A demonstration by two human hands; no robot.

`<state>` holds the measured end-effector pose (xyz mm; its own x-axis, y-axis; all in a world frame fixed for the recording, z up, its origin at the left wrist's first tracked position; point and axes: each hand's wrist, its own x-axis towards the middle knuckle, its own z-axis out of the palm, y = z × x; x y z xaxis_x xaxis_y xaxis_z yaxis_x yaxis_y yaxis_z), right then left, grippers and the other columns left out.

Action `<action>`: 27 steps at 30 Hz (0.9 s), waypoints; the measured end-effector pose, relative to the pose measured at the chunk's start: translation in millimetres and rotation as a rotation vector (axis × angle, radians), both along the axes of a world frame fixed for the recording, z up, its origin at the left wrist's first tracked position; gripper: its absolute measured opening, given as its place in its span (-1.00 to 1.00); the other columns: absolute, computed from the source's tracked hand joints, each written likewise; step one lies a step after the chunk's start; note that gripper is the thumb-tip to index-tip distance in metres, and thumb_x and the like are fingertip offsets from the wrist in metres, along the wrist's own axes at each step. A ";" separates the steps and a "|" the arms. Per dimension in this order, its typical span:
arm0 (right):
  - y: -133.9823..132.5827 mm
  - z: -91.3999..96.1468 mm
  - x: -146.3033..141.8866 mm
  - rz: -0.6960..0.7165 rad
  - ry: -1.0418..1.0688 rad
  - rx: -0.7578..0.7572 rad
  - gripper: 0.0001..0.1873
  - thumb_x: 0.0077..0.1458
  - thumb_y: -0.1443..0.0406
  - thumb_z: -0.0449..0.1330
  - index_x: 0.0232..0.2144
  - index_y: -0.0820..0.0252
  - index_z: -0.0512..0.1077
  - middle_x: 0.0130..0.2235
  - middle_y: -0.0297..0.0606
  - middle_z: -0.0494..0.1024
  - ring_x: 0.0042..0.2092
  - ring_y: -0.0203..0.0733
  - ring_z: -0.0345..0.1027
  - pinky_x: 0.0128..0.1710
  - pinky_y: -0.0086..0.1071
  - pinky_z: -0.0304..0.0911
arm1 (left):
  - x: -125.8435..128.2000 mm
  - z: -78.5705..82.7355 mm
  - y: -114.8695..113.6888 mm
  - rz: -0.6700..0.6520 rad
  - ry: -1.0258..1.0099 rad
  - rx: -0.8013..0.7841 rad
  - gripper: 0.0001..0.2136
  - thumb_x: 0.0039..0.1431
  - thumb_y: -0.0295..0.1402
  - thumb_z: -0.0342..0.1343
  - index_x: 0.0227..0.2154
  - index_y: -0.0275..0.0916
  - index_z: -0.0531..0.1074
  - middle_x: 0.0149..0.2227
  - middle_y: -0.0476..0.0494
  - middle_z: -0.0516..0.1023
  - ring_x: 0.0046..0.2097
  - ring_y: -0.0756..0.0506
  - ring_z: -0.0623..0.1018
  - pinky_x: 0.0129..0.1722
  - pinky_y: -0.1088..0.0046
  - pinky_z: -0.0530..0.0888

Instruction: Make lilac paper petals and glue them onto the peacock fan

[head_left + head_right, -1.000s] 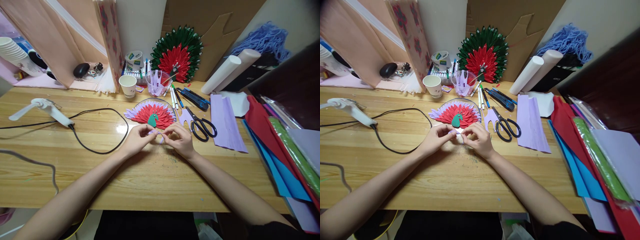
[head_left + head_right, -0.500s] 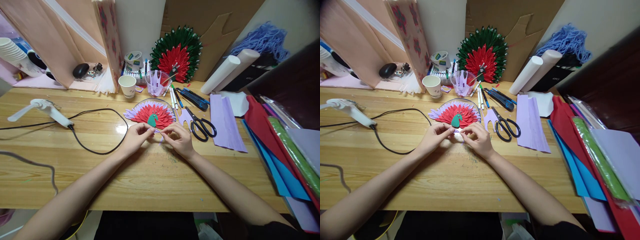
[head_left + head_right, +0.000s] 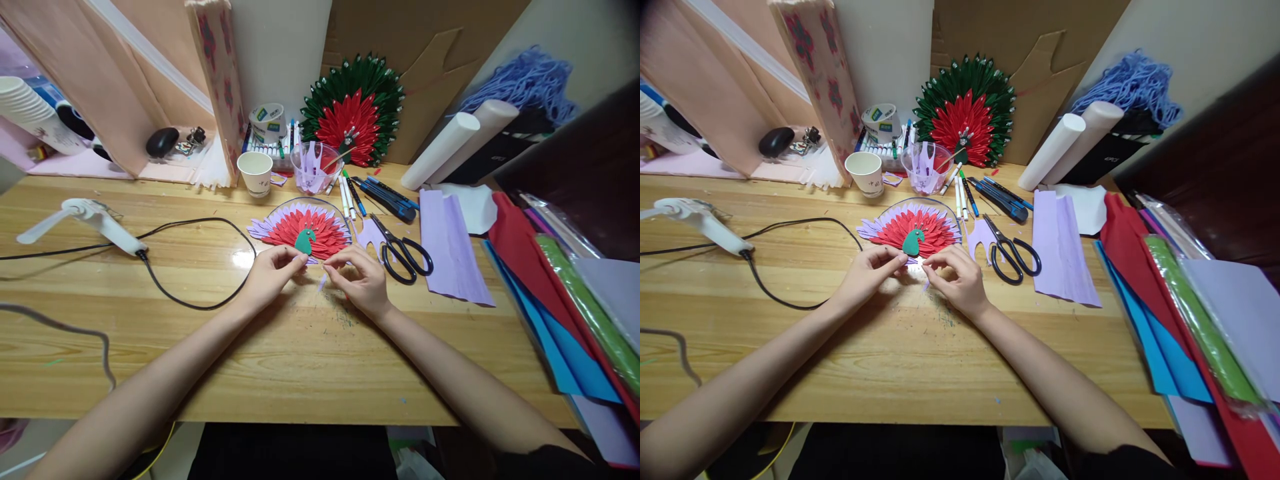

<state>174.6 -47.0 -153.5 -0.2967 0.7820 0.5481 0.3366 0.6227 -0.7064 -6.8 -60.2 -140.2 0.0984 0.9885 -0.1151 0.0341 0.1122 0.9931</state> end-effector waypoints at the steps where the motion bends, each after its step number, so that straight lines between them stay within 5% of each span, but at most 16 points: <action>1: -0.1 0.4 -0.2 -0.003 0.000 0.005 -0.94 -0.01 0.39 0.19 -0.43 0.14 0.42 -0.44 -0.29 0.48 -0.38 -0.22 0.32 -0.32 -0.27 0.24 | 0.0 -0.4 -0.1 -0.002 -0.001 0.001 -0.78 -0.01 -0.23 0.15 -0.48 -0.33 0.43 -0.51 -0.04 0.46 -0.44 0.02 0.44 -0.40 0.52 0.37; 8: 0.2 2.9 -1.8 0.033 -0.034 0.011 -0.82 -0.07 0.35 0.25 -0.32 0.14 0.42 -0.40 -0.28 0.48 -0.37 -0.22 0.32 -0.33 -0.29 0.25 | 1.1 -2.2 -1.6 -0.002 -0.023 0.012 -0.79 -0.02 -0.24 0.16 -0.49 -0.32 0.41 -0.51 -0.04 0.44 -0.43 0.02 0.42 -0.39 0.51 0.37; 27: 1.4 0.3 -3.1 0.040 -0.057 0.013 -0.93 -0.04 0.40 0.21 -0.43 0.14 0.42 -0.45 -0.30 0.46 -0.38 -0.21 0.30 -0.34 -0.29 0.22 | 3.8 -0.4 -4.4 -0.051 -0.024 0.030 -0.80 0.01 -0.26 0.14 -0.48 -0.33 0.41 -0.48 -0.06 0.45 -0.42 0.02 0.42 -0.38 0.49 0.38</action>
